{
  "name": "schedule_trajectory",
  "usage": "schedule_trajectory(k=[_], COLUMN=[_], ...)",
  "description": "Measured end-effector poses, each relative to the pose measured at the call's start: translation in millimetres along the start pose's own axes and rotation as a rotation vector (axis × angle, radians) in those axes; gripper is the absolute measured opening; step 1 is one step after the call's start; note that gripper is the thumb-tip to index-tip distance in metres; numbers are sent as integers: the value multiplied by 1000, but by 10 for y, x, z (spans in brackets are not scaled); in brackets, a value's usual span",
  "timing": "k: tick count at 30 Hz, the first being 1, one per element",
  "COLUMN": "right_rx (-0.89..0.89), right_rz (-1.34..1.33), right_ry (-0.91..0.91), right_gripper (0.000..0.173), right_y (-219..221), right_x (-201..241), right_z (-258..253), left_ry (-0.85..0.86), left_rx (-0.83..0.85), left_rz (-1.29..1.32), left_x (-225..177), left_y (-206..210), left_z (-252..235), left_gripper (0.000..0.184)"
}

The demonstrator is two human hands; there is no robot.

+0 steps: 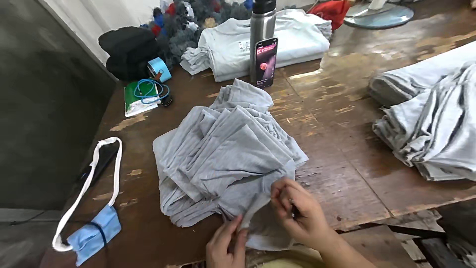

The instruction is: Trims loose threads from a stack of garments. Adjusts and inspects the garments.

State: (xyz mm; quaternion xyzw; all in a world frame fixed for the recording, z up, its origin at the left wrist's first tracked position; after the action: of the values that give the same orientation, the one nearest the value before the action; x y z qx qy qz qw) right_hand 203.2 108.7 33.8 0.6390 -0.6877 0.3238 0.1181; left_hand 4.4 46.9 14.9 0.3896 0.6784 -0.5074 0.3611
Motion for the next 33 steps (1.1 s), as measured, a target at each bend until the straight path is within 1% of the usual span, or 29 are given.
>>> schedule_trajectory(k=[1, 3, 5, 7, 9, 11, 15, 18, 22, 26, 28, 30, 33], right_rx=[15, 112, 212, 239, 195, 149, 125, 145, 145, 146, 137, 112, 85], right_rz=[-5, -69, -128, -172, -222, -231, -114, -51, -48, -73, -104, -139, -114], right_ry=[54, 137, 171, 173, 144, 67, -150, -246, -284, -302, -296, -285, -273], right_gripper=[12, 14, 20, 23, 23, 21, 15, 11, 9, 10, 10, 11, 12], right_y=[81, 246, 333, 321, 305, 314, 374, 412, 418, 403, 387, 371, 373], right_x=[-24, -57, -60, -40, -1, 74, 243, 271, 247, 276, 294, 303, 328], right_z=[33, 127, 216, 271, 298, 281, 168, 103, 70, 85, 94, 102, 117], left_ry=[-70, -201, -269, -269, -247, -218, -173, -125, -80, -77, -36, 9, 46], left_rx=[18, 72, 115, 129, 145, 181, 212, 188, 122, 43, 13, 3, 1], left_rz=[152, 501, 739, 818, 814, 808, 770, 685, 591, 474, 420, 364, 339], left_x=[14, 46, 93, 106, 103, 88, 34, 4, 4, 10, 42, 56, 54], left_y=[13, 20, 26, 27, 10, -2, -2, 11, 44, 49, 47, 46, 54], left_z=[-4, -28, -38, -21, 21, 43, 84, 115, 135, 144, 138, 137, 156], left_gripper=[35, 46, 47, 42, 37, 36, 39, 41, 49, 42, 41, 39, 38])
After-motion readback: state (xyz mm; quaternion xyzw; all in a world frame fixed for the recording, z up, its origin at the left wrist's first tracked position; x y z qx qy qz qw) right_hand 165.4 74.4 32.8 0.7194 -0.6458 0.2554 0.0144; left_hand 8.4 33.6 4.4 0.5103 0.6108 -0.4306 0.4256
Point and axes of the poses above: each hand's wrist, its own z-axis away from the middle knuckle, its own y-axis out of the palm, x = y × z, the point moved 4 cm from there along -z, towards the middle knuckle, and after that the axes turned 11 degrees about -y, right-handed, at the moved point
